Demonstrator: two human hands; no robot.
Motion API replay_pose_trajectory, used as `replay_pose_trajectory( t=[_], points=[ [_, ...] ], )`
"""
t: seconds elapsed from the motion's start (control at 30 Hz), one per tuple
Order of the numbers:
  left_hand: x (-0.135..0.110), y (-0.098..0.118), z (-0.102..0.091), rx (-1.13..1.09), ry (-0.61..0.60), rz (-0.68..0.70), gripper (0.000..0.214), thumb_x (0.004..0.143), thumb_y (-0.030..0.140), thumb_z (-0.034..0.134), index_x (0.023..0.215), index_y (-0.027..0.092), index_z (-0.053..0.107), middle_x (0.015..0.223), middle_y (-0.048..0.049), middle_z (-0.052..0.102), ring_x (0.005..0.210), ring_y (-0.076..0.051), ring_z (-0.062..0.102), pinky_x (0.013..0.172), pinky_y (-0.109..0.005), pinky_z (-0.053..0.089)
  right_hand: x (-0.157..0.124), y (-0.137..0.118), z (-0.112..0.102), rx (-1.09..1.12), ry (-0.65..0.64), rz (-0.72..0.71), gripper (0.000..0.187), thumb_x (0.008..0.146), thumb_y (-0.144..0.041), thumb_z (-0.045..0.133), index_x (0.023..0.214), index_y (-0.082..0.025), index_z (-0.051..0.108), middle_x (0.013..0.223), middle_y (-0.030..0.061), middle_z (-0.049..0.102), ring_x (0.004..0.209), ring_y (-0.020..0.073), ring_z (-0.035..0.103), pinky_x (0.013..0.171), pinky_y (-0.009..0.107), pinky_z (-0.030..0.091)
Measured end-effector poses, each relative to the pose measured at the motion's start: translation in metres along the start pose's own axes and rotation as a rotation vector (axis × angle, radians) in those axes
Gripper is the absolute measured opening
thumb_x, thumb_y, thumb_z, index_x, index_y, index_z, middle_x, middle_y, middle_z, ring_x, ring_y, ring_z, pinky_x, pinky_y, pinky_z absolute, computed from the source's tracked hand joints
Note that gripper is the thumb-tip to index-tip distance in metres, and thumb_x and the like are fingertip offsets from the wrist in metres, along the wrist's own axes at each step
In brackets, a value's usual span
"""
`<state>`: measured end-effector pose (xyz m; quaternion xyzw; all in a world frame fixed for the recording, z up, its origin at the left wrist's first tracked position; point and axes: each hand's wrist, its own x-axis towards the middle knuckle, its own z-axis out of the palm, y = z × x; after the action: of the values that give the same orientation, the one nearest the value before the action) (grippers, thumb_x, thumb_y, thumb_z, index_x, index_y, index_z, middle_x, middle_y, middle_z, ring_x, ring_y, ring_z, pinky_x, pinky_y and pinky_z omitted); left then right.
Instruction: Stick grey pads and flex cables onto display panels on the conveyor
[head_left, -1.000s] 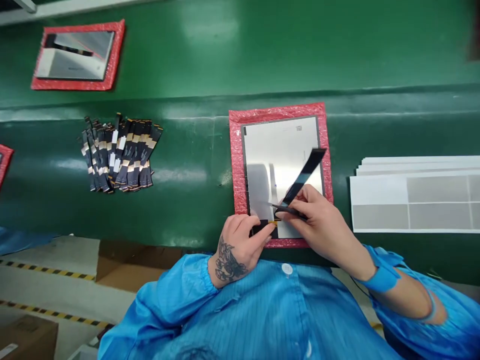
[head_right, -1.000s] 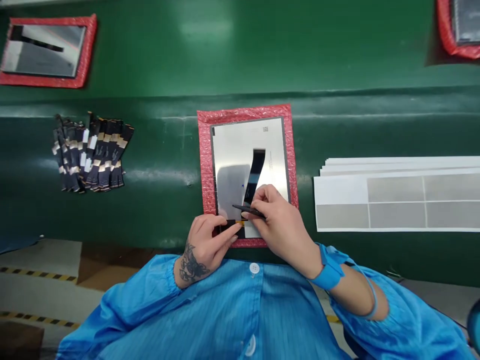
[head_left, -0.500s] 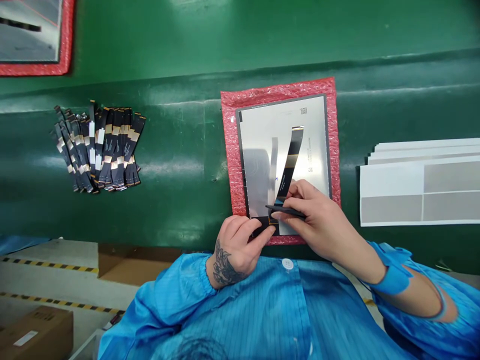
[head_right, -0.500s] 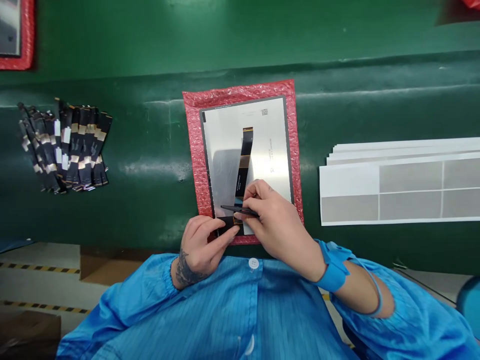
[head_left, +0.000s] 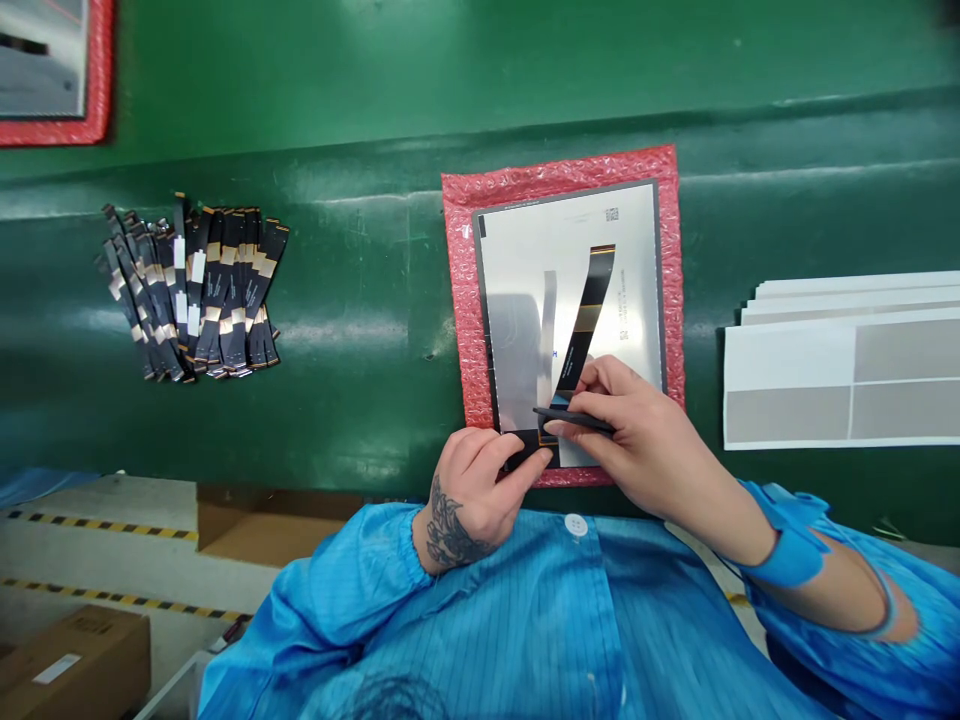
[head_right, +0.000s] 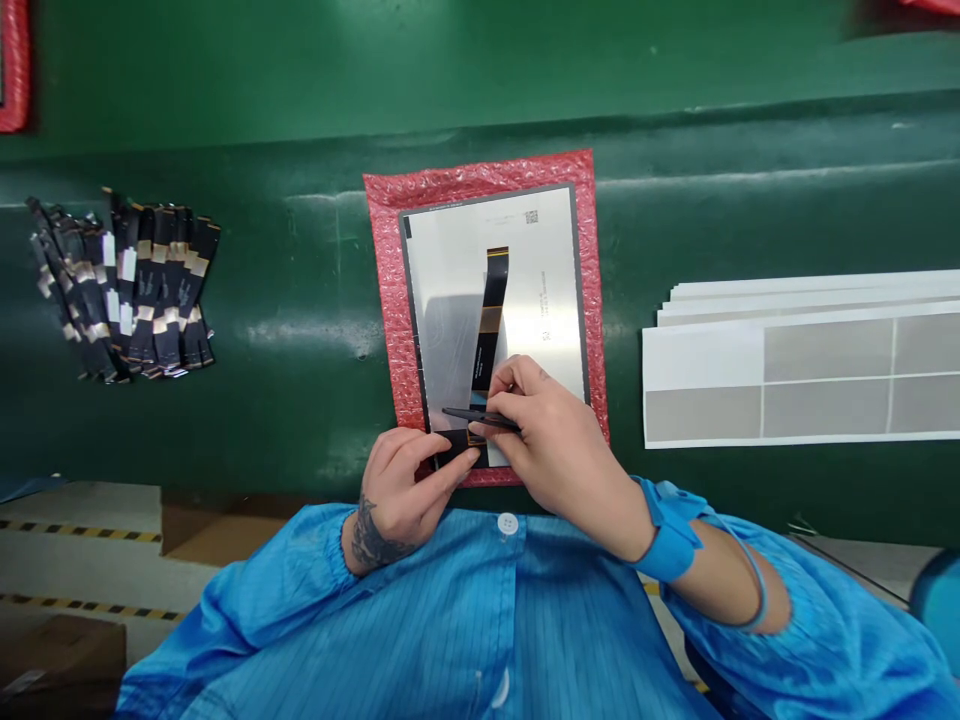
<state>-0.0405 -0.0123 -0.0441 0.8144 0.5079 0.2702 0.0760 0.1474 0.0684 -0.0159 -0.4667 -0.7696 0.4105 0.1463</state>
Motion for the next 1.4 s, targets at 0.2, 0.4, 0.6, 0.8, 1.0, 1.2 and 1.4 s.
replay_pose_trajectory(
  t=[0.2, 0.4, 0.6, 0.8, 1.0, 1.2, 1.4],
  points=[
    [0.002, 0.000, 0.000, -0.006, 0.031, 0.001, 0.022, 0.092, 0.015, 0.058, 0.095, 0.023, 0.078, 0.084, -0.0033, 0.066, 0.080, -0.015, 0.057, 0.075, -0.028, 0.048, 0.000, 0.001, 0.002, -0.020, 0.010, -0.049, 0.018, 0.088, -0.011, 0.061, 0.071, -0.017, 0.061, 0.087, 0.0042, 0.054, 0.074, 0.0169, 0.057, 0.060, 0.027, 0.043],
    [0.004, 0.001, 0.001, -0.018, 0.062, 0.004, 0.022, 0.093, 0.014, 0.057, 0.095, 0.022, 0.077, 0.083, -0.0029, 0.067, 0.080, -0.015, 0.057, 0.077, -0.028, 0.050, -0.001, 0.000, 0.002, -0.041, -0.010, -0.020, 0.018, 0.088, -0.012, 0.062, 0.071, -0.018, 0.060, 0.088, 0.0041, 0.054, 0.075, 0.0177, 0.057, 0.059, 0.028, 0.043],
    [0.001, 0.001, -0.001, 0.092, 0.017, 0.067, 0.030, 0.093, 0.011, 0.052, 0.104, 0.024, 0.076, 0.086, -0.0036, 0.069, 0.081, -0.017, 0.059, 0.080, -0.031, 0.052, 0.001, -0.007, -0.003, -0.052, -0.106, 0.082, 0.022, 0.092, -0.013, 0.058, 0.070, -0.018, 0.059, 0.089, 0.0060, 0.055, 0.080, 0.0198, 0.058, 0.064, 0.030, 0.045],
    [0.007, 0.007, -0.001, 0.083, 0.024, 0.024, 0.025, 0.091, 0.017, 0.058, 0.107, 0.019, 0.077, 0.087, -0.0085, 0.068, 0.084, -0.021, 0.057, 0.079, -0.035, 0.051, 0.001, -0.009, 0.001, -0.173, -0.040, 0.079, 0.012, 0.091, -0.019, 0.059, 0.078, -0.019, 0.058, 0.099, 0.0080, 0.058, 0.081, 0.0212, 0.061, 0.062, 0.031, 0.046],
    [-0.005, 0.000, -0.011, -0.168, 0.087, -0.240, 0.028, 0.092, 0.022, 0.059, 0.116, 0.021, 0.074, 0.108, -0.0094, 0.066, 0.103, -0.022, 0.061, 0.093, -0.037, 0.053, -0.031, 0.008, -0.012, -0.560, 0.390, 0.305, 0.018, 0.094, -0.031, 0.057, 0.106, -0.018, 0.061, 0.110, 0.0166, 0.065, 0.079, 0.0281, 0.066, 0.053, 0.034, 0.042],
    [-0.007, -0.006, -0.055, -1.004, -0.066, -0.987, 0.056, 0.093, 0.036, 0.062, 0.147, 0.028, 0.050, 0.150, -0.0132, 0.052, 0.123, -0.027, 0.063, 0.096, -0.040, 0.058, -0.085, 0.014, -0.004, -0.422, 0.321, 0.277, 0.031, 0.097, -0.027, 0.047, 0.126, -0.023, 0.055, 0.102, 0.0118, 0.068, 0.082, 0.0285, 0.068, 0.058, 0.036, 0.049],
    [0.040, -0.012, -0.062, -1.148, -0.229, -1.200, 0.052, 0.070, 0.040, 0.085, 0.114, 0.016, 0.073, 0.108, -0.0104, 0.077, 0.099, -0.027, 0.072, 0.094, -0.042, 0.058, -0.078, 0.011, 0.007, -0.011, 0.249, 0.235, 0.031, 0.095, -0.034, 0.051, 0.123, -0.024, 0.060, 0.090, 0.0060, 0.067, 0.066, 0.0215, 0.064, 0.057, 0.033, 0.055]
  ],
)
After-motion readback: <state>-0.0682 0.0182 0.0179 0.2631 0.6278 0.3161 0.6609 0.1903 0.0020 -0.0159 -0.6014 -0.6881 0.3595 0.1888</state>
